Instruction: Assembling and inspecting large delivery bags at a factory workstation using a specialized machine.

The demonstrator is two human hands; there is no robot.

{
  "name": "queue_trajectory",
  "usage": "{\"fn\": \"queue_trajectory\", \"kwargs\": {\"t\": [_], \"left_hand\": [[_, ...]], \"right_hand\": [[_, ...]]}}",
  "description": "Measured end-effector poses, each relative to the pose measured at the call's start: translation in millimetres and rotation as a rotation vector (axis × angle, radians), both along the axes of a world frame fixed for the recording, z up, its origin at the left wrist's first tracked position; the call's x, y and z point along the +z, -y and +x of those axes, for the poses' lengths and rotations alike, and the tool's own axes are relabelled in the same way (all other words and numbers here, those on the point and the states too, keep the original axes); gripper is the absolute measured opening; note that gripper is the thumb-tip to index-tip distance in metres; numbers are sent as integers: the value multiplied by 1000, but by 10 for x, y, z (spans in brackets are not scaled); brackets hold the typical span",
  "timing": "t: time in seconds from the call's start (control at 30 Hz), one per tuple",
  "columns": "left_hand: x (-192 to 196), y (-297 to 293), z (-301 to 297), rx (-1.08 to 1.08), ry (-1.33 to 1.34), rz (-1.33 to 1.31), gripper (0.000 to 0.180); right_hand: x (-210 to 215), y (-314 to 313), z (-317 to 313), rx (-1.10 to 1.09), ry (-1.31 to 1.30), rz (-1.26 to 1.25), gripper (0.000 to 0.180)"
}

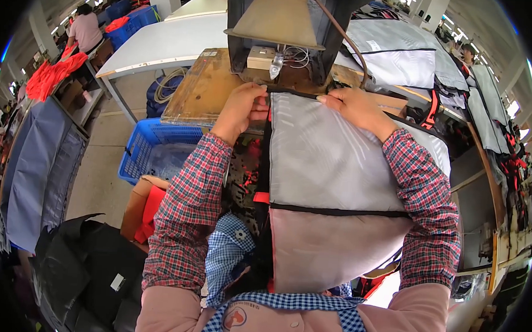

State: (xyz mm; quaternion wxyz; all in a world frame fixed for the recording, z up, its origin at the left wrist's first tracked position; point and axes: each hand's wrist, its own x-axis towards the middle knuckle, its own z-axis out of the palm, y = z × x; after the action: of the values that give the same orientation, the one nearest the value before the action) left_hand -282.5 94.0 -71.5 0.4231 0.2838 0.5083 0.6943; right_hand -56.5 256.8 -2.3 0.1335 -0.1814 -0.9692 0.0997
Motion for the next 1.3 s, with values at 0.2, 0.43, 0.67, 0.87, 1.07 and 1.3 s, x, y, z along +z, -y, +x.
{"fn": "queue_trajectory", "kwargs": {"t": [0.2,0.43,0.67,0.87,1.07,1.3], "left_hand": [[20,-165,-94,28,-19,-7,16],[76,-261,-135,77,-30,9,13],[102,-315,-144,83,-62,34,13],[100,-372,-155,117,-86,28,13],[289,-116,-555,357,-84,170,16],[95,896,-1060,596,-87,195,21]], "right_hand": [[-35,-195,-133,-39,33,-85,49],[26,-228,-199,-70,80,-124,52],[30,-293,-210,-84,75,-132,51],[19,-332,-226,-92,71,-161,51],[33,-447,-84,-106,16,-136,49],[-6,-477,-34,-83,-54,-125,51]]}}
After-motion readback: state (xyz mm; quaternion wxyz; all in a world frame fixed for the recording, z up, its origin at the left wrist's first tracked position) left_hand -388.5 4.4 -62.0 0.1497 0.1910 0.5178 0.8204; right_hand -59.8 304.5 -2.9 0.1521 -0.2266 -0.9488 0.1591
